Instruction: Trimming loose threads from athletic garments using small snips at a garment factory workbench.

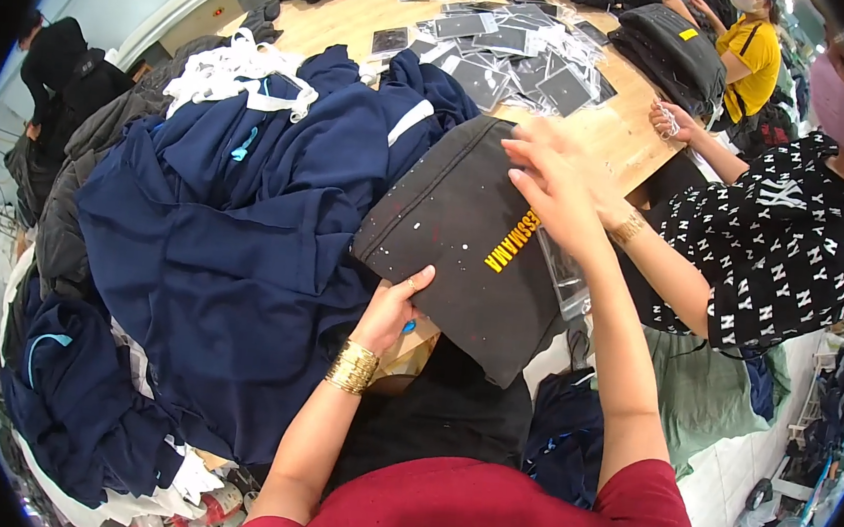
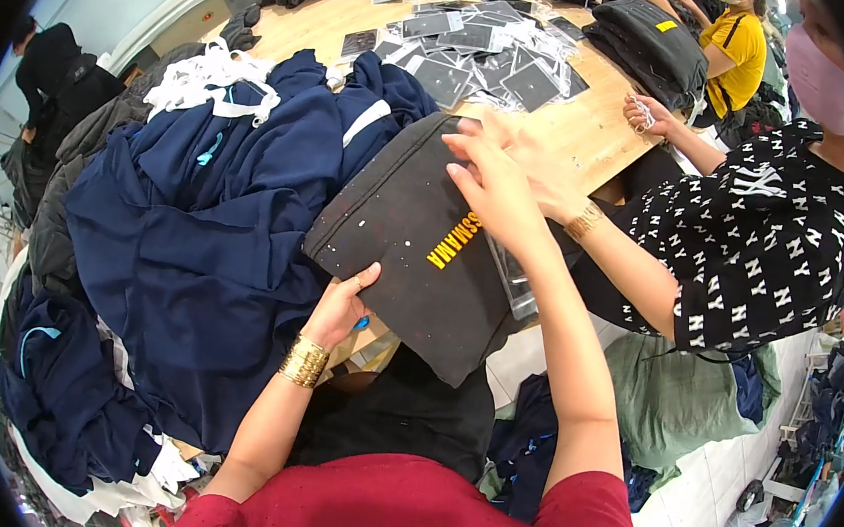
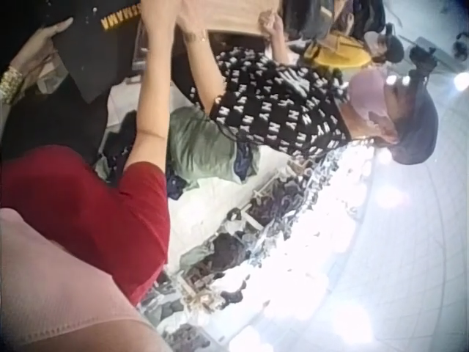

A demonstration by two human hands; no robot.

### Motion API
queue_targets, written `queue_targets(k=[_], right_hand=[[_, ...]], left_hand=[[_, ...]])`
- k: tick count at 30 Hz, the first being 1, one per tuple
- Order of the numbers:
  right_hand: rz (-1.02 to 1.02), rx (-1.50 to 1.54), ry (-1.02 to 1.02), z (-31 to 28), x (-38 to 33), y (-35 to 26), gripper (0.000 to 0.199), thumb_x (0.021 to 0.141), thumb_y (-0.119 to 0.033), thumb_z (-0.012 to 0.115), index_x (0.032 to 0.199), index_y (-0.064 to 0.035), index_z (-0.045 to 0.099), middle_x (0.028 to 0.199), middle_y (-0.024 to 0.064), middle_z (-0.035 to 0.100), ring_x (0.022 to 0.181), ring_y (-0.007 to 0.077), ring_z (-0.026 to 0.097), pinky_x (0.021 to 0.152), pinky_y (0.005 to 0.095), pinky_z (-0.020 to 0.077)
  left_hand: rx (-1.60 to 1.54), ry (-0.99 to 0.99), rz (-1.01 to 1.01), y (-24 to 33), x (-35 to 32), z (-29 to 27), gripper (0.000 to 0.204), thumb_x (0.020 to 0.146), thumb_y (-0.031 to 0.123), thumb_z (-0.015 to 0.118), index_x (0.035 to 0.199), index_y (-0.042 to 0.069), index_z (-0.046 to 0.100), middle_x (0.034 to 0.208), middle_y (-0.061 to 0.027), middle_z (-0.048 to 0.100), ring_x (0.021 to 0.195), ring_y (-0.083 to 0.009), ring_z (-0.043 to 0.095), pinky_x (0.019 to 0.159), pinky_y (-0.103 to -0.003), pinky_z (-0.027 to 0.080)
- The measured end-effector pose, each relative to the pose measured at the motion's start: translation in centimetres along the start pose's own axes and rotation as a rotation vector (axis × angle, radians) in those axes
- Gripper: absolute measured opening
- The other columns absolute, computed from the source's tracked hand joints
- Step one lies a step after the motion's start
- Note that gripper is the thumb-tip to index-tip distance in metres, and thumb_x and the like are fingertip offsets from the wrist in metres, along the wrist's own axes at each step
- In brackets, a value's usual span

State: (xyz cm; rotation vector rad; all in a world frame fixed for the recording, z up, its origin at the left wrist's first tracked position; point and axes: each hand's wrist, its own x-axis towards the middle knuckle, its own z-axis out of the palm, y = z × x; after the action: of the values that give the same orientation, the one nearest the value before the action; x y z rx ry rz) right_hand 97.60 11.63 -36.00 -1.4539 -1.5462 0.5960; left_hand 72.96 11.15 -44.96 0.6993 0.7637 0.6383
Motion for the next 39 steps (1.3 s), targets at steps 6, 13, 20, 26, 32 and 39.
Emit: queue_targets(k=[6, 13, 20, 26, 32, 39], right_hand=[[-0.223, -0.202, 0.149, 1.5, -3.3, 1.9, 0.024, 0.081, 0.000, 0.060, 0.105, -0.0028, 0.060, 0.108, 0.0119, 0.062, 0.107, 0.0276, 0.057, 0.090, 0.0331, 0.0450], [0.164, -0.471, 0.408, 2.9, -11.4, 3.9, 0.050, 0.082, -0.020, 0.067, 0.125, -0.0035, 0.050, 0.132, 0.0178, 0.048, 0.124, 0.0314, 0.044, 0.101, 0.0382, 0.0373], [-0.073, -0.459, 0.478, 3.0, -8.1, 1.3, 0.027, 0.089, -0.010, 0.057, 0.115, -0.0030, 0.060, 0.106, 0.0149, 0.065, 0.095, 0.0248, 0.064, 0.082, 0.0310, 0.0486], [-0.255, -0.579, 0.168, 5.7, -7.0, 1.6, 0.034, 0.083, -0.015, 0.063, 0.114, -0.0012, 0.059, 0.120, 0.0126, 0.057, 0.112, 0.0269, 0.053, 0.099, 0.0414, 0.0377], [-0.127, -0.491, 0.192, 3.5, -8.3, 0.6, 0.046, 0.073, -0.020, 0.072, 0.117, -0.0162, 0.061, 0.132, 0.0139, 0.047, 0.120, 0.0334, 0.045, 0.099, 0.0409, 0.0361], [-0.190, -0.414, 0.124, 2.3, -8.2, 1.7, 0.057, 0.074, -0.021, 0.073, 0.125, -0.0100, 0.051, 0.128, 0.0143, 0.050, 0.120, 0.0311, 0.046, 0.100, 0.0374, 0.0372]], left_hand=[[0.012, 0.074, 0.000, -0.1, -0.4, 0.3, 0.057, 0.086, 0.026, 0.066, 0.132, 0.006, 0.039, 0.125, -0.0085, 0.051, 0.109, -0.0199, 0.054, 0.081, -0.037, 0.050], [0.006, 0.061, 0.016, -0.5, 0.0, -0.2, 0.053, 0.084, 0.028, 0.068, 0.125, 0.002, 0.048, 0.117, -0.0073, 0.057, 0.101, -0.0179, 0.057, 0.076, -0.031, 0.049], [0.211, 0.041, 0.112, -0.4, -0.1, -0.9, 0.068, 0.089, 0.044, 0.057, 0.135, 0.000, 0.031, 0.128, -0.0103, 0.049, 0.115, -0.0212, 0.049, 0.090, -0.037, 0.046], [0.638, 0.101, -0.075, 1.3, -3.4, -2.0, 0.057, 0.090, 0.050, 0.052, 0.112, -0.002, 0.054, 0.109, -0.0134, 0.061, 0.093, -0.0204, 0.061, 0.075, -0.030, 0.051], [1.602, -0.114, 0.820, -1.9, -7.9, -5.7, 0.035, 0.078, 0.009, 0.063, 0.112, 0.010, 0.058, 0.113, -0.0100, 0.055, 0.115, -0.0293, 0.049, 0.089, -0.038, 0.045], [1.489, 0.063, 0.760, -1.2, -5.4, -8.0, 0.028, 0.086, 0.003, 0.053, 0.113, 0.006, 0.059, 0.122, -0.0127, 0.057, 0.107, -0.0304, 0.056, 0.091, -0.036, 0.044]])
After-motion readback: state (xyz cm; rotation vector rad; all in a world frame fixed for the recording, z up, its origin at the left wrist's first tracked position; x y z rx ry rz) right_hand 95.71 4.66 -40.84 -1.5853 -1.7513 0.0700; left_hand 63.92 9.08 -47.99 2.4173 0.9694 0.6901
